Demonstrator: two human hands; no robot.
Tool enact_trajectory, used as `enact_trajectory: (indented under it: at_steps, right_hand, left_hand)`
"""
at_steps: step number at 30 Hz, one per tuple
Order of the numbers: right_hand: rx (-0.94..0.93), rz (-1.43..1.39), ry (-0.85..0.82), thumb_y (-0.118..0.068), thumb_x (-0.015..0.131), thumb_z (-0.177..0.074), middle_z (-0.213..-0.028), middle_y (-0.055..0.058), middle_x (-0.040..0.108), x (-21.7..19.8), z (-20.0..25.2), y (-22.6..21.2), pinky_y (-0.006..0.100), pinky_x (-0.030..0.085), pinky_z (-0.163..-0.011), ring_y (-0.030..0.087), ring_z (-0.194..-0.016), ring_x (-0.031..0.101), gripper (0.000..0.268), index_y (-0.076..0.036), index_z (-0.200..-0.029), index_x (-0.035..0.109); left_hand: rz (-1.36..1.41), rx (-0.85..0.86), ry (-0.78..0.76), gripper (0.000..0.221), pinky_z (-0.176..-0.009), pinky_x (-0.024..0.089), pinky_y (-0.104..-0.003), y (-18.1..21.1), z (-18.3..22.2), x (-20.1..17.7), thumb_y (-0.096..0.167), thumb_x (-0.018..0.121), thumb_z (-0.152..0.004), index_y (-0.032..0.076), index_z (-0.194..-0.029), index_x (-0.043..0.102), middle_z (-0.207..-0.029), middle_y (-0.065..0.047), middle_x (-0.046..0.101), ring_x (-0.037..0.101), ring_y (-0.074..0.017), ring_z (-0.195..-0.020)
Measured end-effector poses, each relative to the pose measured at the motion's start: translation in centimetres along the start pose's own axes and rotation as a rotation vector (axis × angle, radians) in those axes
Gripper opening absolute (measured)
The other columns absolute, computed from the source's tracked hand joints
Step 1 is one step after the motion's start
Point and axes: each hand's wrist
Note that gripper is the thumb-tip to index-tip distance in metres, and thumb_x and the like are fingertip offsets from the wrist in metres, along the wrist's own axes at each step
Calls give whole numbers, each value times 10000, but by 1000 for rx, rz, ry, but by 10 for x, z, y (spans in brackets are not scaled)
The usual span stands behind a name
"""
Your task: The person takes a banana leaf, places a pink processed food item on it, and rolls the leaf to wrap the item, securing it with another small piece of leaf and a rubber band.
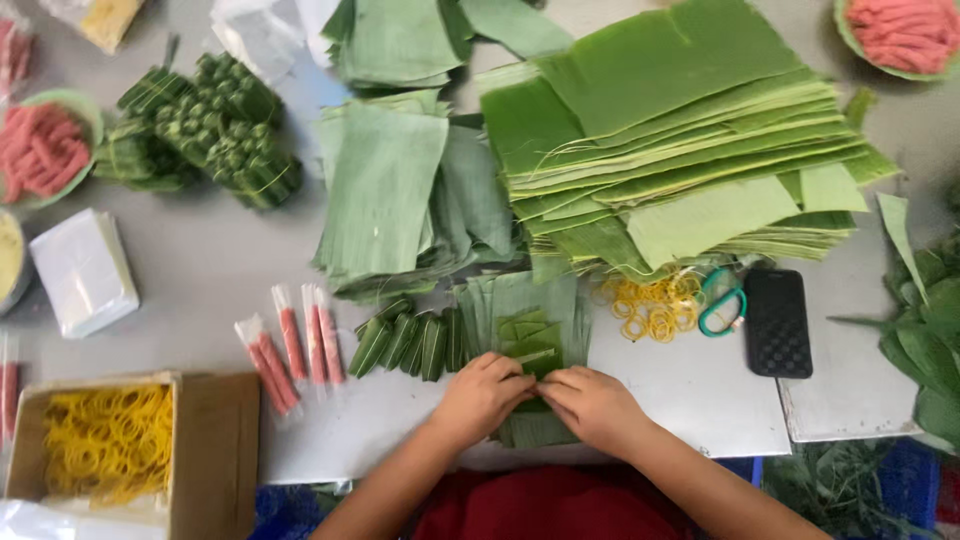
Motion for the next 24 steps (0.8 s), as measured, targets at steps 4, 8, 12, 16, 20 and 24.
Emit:
enact_trajectory:
  at_steps: [4,8,12,16,20,24]
  right_hand:
    - [-36,11,-119,-182,765,-808,-1154,94,668,-11,-3,-5,419,521,-868,320,-1014,635,397,-72,-1184,699]
    - [-52,9,-173,-253,796,-781,-1211,112,641,-20,-3,-11,430,497,-900,332,-1053,602,560,-54,-1284,655]
    - [-45,7,-154,-264,798,-801,-1192,83,654,-18,-6,-10,416,509,-891,311,-1045,614,536,-83,-1290,671]
    - [32,-23,-226,-272,793,-840,-1152,51,671,-21,-14,-9,408,529,-860,290,-1022,633,427,-111,-1226,706]
    - [2,-27,-234,-247,783,-788,-1128,55,675,-26,-17,-8,414,533,-842,301,-1019,637,453,-107,-1214,720]
    - [-81,20,-159,-210,738,-846,-1120,67,687,-18,-13,-1,398,543,-819,294,-980,650,388,-102,-1217,708]
  left_hand:
    - [-40,101,-22,257,-856,548,-387,-3,4,0,172,742,-858,126,-1111,743,-1100,-38,674,638,-264,-1016]
    - [-36,205,-21,356,-875,545,-392,0,9,-15,243,759,-787,77,-1099,716,-1151,-61,667,631,-280,-1069]
    - [-80,217,-47,262,-866,553,-374,5,8,-17,258,778,-870,101,-1068,709,-1172,-36,665,629,-259,-1084]
    - [-92,159,-97,246,-817,559,-369,4,1,-15,251,773,-893,98,-1076,717,-1132,-17,667,627,-241,-1037]
    - [-49,173,-202,268,-782,562,-402,5,-5,-28,264,775,-822,94,-1017,708,-1060,-45,655,618,-266,-996]
    - [-109,250,-124,283,-780,565,-405,4,1,-19,179,758,-819,53,-1062,687,-1078,-74,671,644,-288,-990]
Point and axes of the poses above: each hand's wrist, its own z-axis away from the middle knuckle, its own x-axis out of the palm, y = z × x
